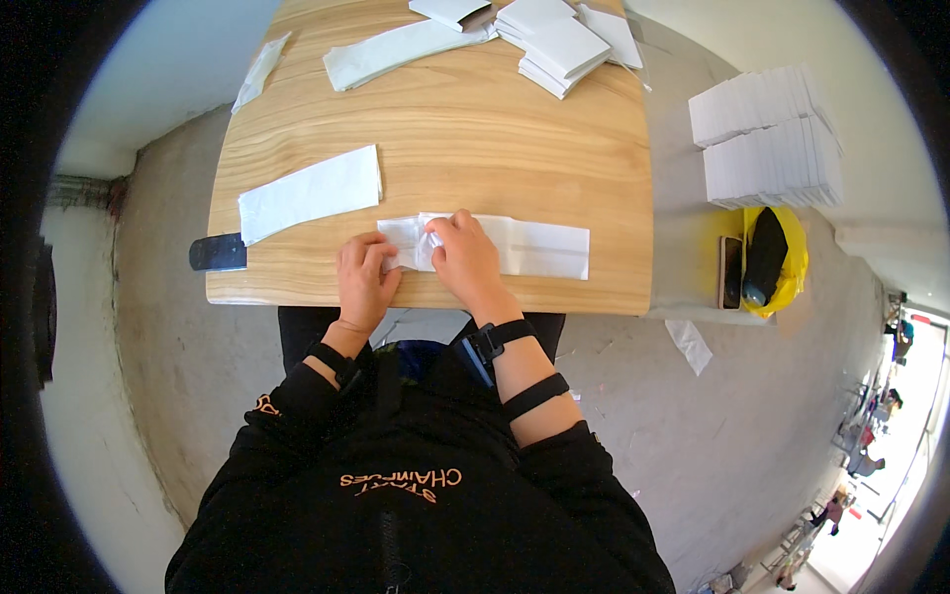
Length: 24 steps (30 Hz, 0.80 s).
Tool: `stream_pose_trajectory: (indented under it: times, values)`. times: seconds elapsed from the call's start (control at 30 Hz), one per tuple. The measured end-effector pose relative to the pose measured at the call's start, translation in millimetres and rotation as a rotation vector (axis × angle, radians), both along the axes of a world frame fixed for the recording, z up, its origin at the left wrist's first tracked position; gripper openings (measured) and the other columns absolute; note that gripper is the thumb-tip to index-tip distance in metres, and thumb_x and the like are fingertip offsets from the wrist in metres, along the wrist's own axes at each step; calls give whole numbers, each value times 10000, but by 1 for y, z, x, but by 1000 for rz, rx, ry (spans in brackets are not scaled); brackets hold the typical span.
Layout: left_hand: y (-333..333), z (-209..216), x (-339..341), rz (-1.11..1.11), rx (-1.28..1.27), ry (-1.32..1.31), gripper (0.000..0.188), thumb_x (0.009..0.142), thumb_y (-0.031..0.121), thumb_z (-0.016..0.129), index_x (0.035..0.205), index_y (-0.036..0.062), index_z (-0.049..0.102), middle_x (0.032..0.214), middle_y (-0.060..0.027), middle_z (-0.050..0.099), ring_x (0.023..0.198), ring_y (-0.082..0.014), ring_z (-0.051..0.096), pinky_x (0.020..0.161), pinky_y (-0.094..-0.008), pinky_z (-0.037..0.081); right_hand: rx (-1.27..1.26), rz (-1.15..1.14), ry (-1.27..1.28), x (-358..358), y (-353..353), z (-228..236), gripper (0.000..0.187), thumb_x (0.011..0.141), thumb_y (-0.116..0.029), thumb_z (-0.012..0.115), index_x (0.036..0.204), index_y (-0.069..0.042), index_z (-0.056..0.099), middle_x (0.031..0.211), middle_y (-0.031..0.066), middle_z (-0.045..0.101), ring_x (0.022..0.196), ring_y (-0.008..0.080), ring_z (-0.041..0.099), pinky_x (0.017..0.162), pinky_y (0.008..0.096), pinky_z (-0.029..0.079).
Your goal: Folding strips of white paper on a wooden table.
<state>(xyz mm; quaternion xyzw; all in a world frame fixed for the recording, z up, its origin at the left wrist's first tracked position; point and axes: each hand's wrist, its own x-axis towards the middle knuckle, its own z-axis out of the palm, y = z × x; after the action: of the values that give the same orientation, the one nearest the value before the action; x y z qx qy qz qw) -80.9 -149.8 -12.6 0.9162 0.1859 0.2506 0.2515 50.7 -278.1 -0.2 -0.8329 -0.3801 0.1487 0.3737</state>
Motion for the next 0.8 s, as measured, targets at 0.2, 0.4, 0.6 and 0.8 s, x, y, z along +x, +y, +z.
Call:
stream_pose_trajectory:
  times: [0.2, 0.4, 0.6, 0.8]
  values:
    - [16, 4, -6, 144, -267, -22, 102, 815, 28, 635, 902, 2, 589, 944, -152, 585, 818, -320, 580, 707, -370, 481, -26, 23, 18, 1, 1, -2, 335, 751, -59, 633, 1071, -161, 636, 951, 97, 526, 933, 294, 558, 752, 404, 488]
    - [35, 7, -35, 286, -461, 89, 174, 869, 123, 652, 955, -19, 598, 894, -119, 598, 796, -236, 588, 711, -312, 476, -19, 50, -49, -1, -1, -1, 420, 724, -137, 720, 1134, -164, 634, 950, 89, 508, 934, 278, 544, 762, 399, 485]
    - [39, 14, -39, 300, -933, 19, 193, 926, 159, 630, 973, -26, 601, 889, -44, 638, 797, -68, 555, 721, -237, 459, -55, 65, -60, -1, 0, 2, 490, 712, -188, 767, 1181, -160, 627, 952, 87, 506, 940, 272, 535, 777, 390, 482]
    - [25, 41, -19, 186, -868, -37, 167, 914, 124, 642, 982, -20, 593, 875, -27, 627, 770, -60, 549, 708, -219, 452, 83, -141, 205, 5, -7, 9, 374, 792, -183, 714, 1151, -118, 632, 946, 104, 571, 809, 225, 599, 721, 350, 500]
